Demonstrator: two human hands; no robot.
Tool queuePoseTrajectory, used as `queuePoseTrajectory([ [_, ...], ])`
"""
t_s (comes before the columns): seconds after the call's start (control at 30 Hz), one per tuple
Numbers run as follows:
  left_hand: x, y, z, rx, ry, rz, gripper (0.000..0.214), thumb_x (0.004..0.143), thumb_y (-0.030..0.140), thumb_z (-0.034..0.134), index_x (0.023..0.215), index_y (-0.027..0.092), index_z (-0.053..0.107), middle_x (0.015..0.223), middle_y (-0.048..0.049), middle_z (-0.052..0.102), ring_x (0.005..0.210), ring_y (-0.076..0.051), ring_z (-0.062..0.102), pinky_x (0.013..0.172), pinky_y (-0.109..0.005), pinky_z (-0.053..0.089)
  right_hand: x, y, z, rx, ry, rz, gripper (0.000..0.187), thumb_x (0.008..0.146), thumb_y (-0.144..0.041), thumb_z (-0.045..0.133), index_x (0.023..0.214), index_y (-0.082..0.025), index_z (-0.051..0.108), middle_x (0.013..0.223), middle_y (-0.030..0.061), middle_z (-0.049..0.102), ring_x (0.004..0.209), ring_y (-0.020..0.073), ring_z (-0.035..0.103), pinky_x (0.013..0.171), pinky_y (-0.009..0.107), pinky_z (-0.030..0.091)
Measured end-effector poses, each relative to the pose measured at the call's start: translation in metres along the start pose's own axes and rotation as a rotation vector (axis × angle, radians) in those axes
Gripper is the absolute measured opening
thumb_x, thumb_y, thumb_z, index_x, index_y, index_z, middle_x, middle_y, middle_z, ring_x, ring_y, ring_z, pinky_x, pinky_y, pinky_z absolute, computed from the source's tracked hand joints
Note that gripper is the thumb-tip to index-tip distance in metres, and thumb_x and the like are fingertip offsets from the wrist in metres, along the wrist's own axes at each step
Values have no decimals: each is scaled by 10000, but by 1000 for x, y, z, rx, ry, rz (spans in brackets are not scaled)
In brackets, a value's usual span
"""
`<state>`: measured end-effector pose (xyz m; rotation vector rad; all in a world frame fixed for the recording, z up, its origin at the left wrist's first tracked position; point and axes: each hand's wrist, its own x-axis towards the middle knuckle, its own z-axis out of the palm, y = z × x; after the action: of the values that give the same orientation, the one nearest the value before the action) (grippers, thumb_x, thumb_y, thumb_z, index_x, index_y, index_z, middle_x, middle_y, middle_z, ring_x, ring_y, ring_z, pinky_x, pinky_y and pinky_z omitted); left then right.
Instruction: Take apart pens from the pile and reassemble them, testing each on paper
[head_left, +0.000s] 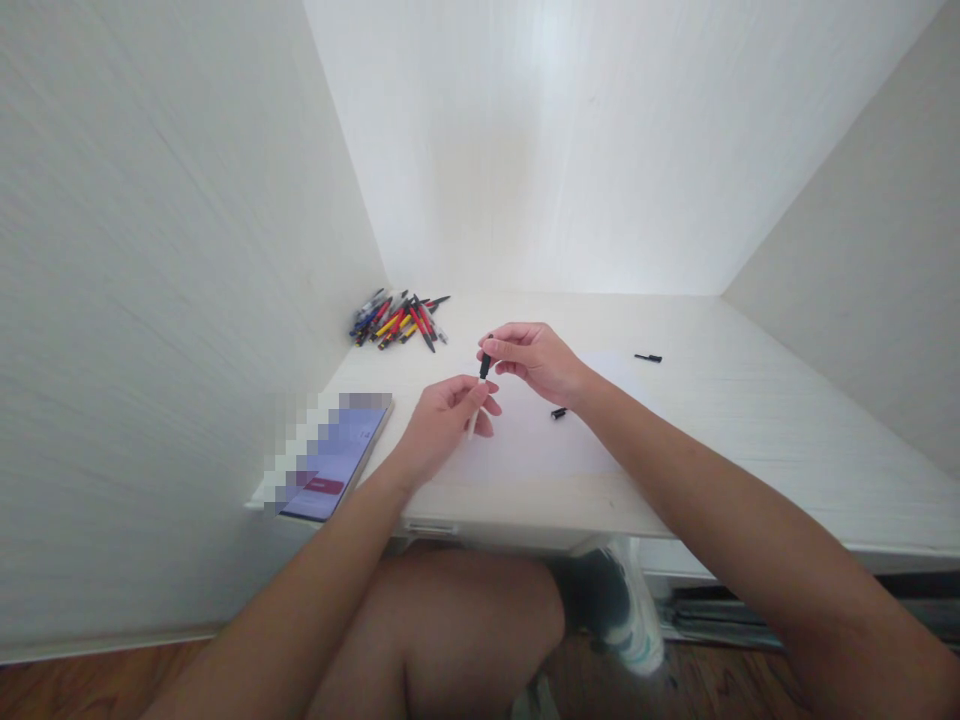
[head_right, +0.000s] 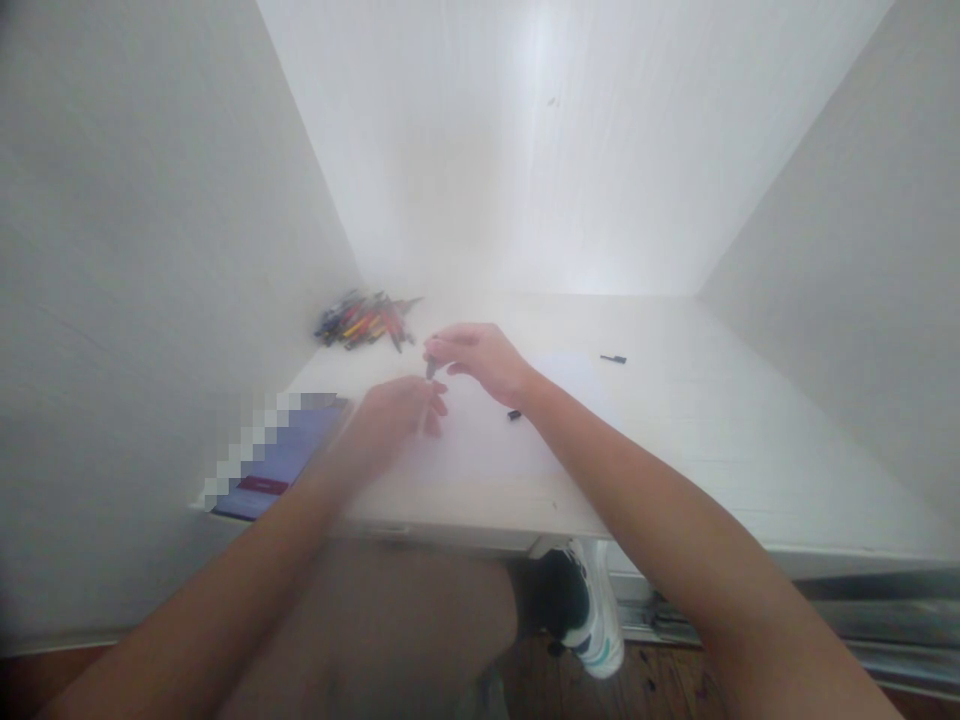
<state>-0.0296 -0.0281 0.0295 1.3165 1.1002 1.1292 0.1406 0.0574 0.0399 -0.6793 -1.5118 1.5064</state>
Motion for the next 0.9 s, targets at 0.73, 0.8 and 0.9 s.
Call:
queuePoseTrajectory([
  [0.73, -2, 15, 9, -33, 225, -123, 177, 722, 209, 861, 794, 134, 717, 695, -51, 744, 528, -151, 673, 526, -257, 541, -2, -6, 2, -110, -47, -50, 301, 900, -494, 727, 943, -201, 787, 937, 57, 737, 753, 126, 618, 599, 250, 424],
  [0.8, -1, 13, 9, -48, 203, -120, 194, 724, 233, 863, 812, 129, 724, 722, -60, 752, 527, -155, 680, 523, -264, 552, -2, -5, 2, -107, -43, -61, 312, 896, -495, 735, 1004, -207, 790, 906, 44, 730, 702, 112, 585, 596, 253, 423],
  [0.9, 0, 9, 11, -68, 194, -92, 238, 703, 264, 883, 814, 129, 722, 752, -66, 760, 549, -166, 700, 539, -276, 575, -2, -6, 2, -89, -42, -61, 338, 873, -496, 763, 1036, -202, 795, 839, 26, 701, 645, 98, 529, 595, 259, 417],
])
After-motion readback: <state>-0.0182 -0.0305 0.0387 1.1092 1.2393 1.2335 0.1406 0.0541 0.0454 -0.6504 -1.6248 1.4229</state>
